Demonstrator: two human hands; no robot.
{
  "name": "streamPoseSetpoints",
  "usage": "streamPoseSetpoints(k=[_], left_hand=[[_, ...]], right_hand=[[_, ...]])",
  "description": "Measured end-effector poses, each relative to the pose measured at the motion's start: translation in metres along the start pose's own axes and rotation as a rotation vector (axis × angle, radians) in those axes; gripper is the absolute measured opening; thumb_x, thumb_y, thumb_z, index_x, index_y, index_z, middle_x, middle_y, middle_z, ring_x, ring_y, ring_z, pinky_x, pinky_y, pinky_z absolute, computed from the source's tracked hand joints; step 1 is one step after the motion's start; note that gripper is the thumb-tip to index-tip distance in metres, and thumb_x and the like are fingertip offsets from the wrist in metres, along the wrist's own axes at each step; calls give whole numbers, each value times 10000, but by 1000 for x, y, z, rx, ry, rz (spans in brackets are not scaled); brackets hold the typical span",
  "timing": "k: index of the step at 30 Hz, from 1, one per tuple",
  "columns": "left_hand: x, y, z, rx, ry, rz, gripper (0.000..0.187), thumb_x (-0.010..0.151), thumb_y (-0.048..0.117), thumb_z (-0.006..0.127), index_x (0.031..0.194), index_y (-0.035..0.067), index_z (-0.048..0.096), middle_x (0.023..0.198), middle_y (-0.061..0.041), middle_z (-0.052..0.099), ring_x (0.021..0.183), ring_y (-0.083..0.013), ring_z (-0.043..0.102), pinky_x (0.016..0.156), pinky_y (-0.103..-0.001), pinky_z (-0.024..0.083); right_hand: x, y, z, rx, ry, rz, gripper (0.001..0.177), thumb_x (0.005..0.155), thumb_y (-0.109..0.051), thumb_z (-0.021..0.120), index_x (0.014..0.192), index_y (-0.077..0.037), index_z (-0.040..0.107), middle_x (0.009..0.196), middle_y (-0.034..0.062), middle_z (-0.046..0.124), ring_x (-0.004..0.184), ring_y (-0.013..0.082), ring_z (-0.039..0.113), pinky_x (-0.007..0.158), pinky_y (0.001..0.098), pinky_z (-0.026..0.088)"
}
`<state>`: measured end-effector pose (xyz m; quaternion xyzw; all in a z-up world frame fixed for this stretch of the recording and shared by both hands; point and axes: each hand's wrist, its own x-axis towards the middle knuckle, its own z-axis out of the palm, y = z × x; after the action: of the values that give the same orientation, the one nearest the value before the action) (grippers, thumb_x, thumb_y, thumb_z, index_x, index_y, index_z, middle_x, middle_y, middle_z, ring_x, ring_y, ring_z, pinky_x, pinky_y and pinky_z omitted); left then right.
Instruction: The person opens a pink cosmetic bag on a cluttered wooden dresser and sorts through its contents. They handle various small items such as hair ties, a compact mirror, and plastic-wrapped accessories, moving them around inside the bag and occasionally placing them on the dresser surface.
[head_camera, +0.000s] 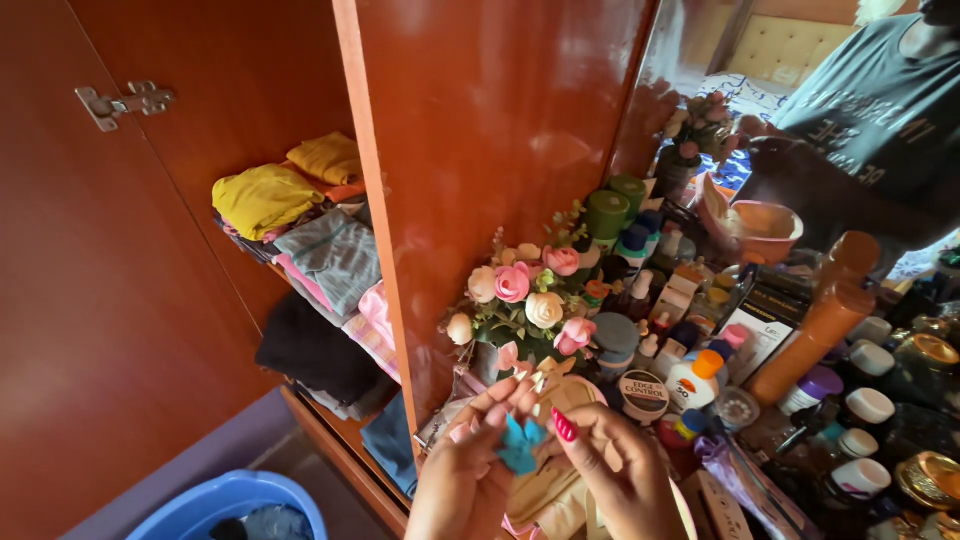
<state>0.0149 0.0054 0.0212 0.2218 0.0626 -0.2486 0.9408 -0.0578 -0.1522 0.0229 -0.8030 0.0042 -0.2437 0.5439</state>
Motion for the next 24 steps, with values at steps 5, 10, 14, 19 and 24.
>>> streamPoseSetpoints(k=[5, 10, 14, 19, 24], left_hand=[[6, -22, -13, -15, -177, 43, 504, 918, -143, 433, 1420, -153, 476, 1372, -323, 611, 1275, -342, 601, 1032, -417, 480], [5, -25, -13, -9, -195, 49, 450, 957, -99, 449, 1402, -144, 497, 1293, -307, 651, 1184, -319, 635, 941, -381, 505], [1, -21, -19, 236, -109, 63, 376, 971, 58, 527, 1308, -97, 587, 1387, -289, 702, 1209, -354, 683, 976, -437, 528], [-1, -25, -24, 690, -128, -70, 348, 889, 180, 776, 1122, -80, 775, 706, -133, 710, 420, -93, 423, 369, -245, 310], [-15, -18, -10, 888, -135, -10, 265, 866, 130, 852, 991, -97, 798, 602, -107, 641, 455, -144, 545, 421, -241, 412]], right_hand=[[-4, 17, 5, 42, -124, 77, 187, 842, -104, 747, 1016, -40, 721, 701, 35, 748, 551, 98, 656, 466, 210, 436], [-6, 63, -6, 437, 27, 287, 240, 807, -7, 771, 1017, 102, 729, 823, 162, 687, 715, 212, 594, 659, 304, 460], [-1, 34, -21, 339, 47, 227, 189, 807, -18, 783, 970, 63, 732, 816, 151, 725, 706, 204, 634, 644, 315, 516], [2, 27, -30, 320, 108, 260, 146, 784, 70, 784, 930, 78, 788, 725, 139, 683, 609, 185, 548, 520, 295, 428], [1, 13, -27, 100, 26, 203, 123, 783, -37, 825, 875, 34, 866, 619, 89, 730, 526, 137, 532, 486, 258, 399]])
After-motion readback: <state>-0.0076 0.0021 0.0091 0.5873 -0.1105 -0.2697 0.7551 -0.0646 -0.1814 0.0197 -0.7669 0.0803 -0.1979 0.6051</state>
